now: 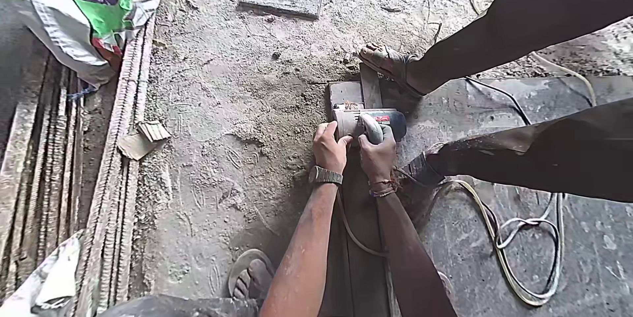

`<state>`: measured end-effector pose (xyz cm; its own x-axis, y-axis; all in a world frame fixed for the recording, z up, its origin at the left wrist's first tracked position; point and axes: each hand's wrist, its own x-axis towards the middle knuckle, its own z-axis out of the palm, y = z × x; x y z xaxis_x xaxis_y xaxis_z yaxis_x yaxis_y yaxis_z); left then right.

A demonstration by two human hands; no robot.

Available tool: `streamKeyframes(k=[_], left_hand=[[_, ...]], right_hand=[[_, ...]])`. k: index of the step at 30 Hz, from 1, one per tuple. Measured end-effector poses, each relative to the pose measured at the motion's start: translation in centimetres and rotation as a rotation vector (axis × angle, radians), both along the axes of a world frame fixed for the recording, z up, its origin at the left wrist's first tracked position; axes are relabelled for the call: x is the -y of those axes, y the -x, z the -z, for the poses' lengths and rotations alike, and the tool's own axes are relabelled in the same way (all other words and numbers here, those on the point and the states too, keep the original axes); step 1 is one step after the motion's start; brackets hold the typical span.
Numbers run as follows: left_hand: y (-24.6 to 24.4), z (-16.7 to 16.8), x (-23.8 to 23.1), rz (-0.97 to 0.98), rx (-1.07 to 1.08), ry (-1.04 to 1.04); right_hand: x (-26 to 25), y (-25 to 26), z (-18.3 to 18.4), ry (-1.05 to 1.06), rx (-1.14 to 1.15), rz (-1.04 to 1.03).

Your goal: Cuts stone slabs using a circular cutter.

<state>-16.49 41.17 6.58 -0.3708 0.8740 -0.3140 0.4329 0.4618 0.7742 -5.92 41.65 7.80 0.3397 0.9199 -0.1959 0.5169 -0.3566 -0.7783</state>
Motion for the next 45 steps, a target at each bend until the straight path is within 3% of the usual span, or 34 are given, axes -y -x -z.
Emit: streamKeyframes(k=[11,24,45], left_hand=[[0.8,-0.5,-0.2,0.115,-0.006,0.032],[0.8,0.7,-0.6,0.082,0.024,-0.032],[1.6,0.3,-2.8,0.159,-0.006,0.036]], right_hand=[[-0.5,0.6,-0.3,0.021,0.065,0.03],[-1.3,1.2,0.3,-0.14,0.081,0.004],[-2.8,1.5,-0.3,-0.112,0.082,-0.012]])
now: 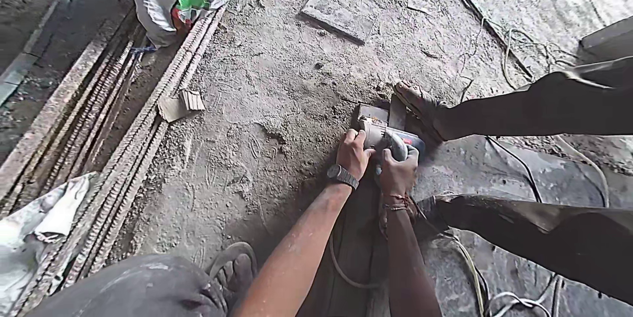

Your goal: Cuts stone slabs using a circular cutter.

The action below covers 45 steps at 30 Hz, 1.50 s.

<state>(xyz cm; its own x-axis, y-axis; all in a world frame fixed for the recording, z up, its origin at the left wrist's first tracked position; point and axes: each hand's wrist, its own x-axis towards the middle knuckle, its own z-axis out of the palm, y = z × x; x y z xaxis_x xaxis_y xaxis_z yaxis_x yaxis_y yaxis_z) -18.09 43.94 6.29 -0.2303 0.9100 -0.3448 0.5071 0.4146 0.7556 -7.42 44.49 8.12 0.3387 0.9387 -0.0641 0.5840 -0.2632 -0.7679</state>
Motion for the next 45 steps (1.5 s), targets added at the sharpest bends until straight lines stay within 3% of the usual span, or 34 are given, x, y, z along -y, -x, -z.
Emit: streamKeyframes(k=[11,18,27,45], left_hand=[[0.7,-2.5,-2.0,0.217,-0.172,0.118],[1.0,-2.4,-2.5,0.269,-0.213,0.095],[1.7,-2.1,-3.4,0.267,-0.169,0.085],[2.0,-2.1,-4.6,0.271,-0.158,0.113]], right_hand=[[-1.5,-0.8,-1.4,0.203,-0.025,-0.049],[-2.4,-1.5,-0.2,0.24,-0.338,-0.077],[-2.6,-0.6,-0.4,0.136,-0.105,-0.059],[-3.3,0.0,-0.1,0.063,-0.042,-0.048]])
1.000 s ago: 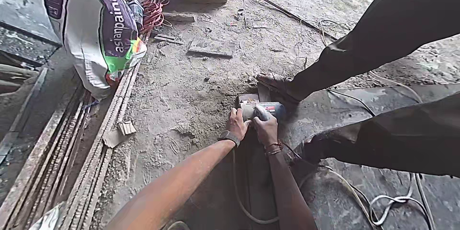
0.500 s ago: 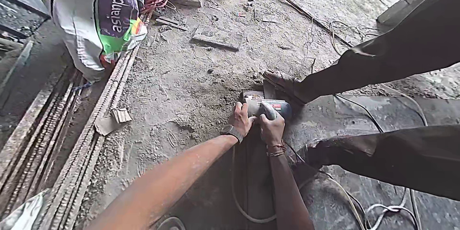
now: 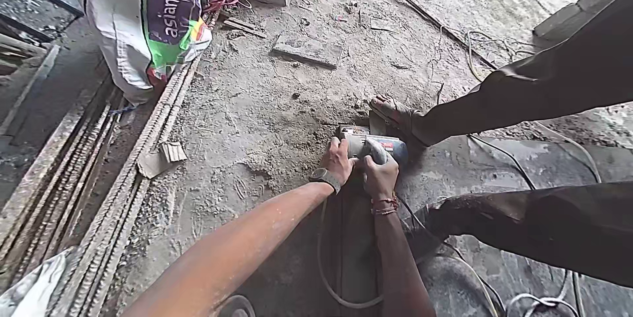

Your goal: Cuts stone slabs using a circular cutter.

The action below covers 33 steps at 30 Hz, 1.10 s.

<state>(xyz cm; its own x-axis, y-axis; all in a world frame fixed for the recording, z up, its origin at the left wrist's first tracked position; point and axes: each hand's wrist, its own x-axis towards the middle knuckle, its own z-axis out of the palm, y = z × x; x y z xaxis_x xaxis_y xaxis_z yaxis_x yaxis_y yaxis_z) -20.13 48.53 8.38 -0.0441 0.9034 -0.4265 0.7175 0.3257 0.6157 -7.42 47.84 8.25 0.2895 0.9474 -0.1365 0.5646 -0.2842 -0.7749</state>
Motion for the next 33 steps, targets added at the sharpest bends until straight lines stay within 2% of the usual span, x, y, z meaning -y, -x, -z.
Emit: streamKeyframes(k=[33], left_hand=[[0.4,-0.1,-2.3,-0.038,0.02,0.03]], right_hand=[[-2.2,0.5,0.3,-0.036,-0.001,-0.015]])
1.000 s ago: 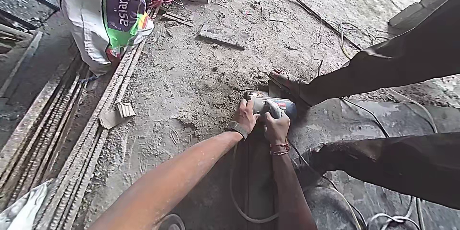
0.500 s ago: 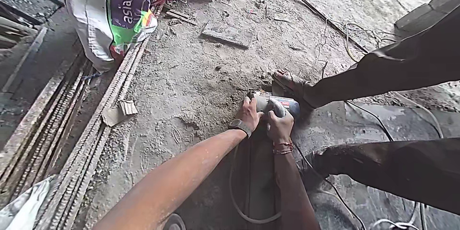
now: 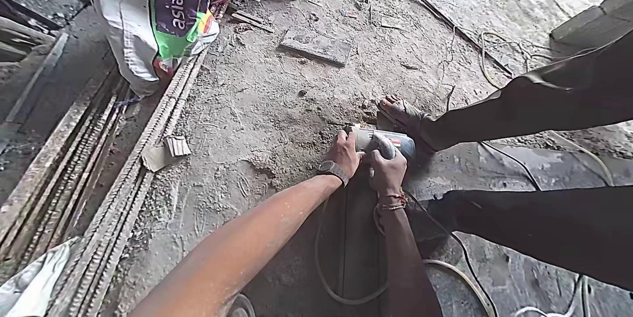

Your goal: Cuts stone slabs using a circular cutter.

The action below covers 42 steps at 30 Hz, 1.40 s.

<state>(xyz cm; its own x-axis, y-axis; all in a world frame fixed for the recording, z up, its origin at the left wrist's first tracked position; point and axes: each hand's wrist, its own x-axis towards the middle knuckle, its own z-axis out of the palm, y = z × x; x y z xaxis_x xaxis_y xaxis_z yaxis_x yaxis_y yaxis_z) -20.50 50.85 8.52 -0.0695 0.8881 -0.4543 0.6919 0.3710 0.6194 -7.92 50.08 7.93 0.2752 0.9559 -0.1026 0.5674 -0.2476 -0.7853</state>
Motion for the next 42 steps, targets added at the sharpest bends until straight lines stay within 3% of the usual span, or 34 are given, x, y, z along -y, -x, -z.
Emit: streamKeyframes(k=[42], left_hand=[[0.4,0.5,-2.1,-0.027,0.017,-0.027]], right_hand=[[-2.2,0.6,0.2,-0.044,0.05,-0.018]])
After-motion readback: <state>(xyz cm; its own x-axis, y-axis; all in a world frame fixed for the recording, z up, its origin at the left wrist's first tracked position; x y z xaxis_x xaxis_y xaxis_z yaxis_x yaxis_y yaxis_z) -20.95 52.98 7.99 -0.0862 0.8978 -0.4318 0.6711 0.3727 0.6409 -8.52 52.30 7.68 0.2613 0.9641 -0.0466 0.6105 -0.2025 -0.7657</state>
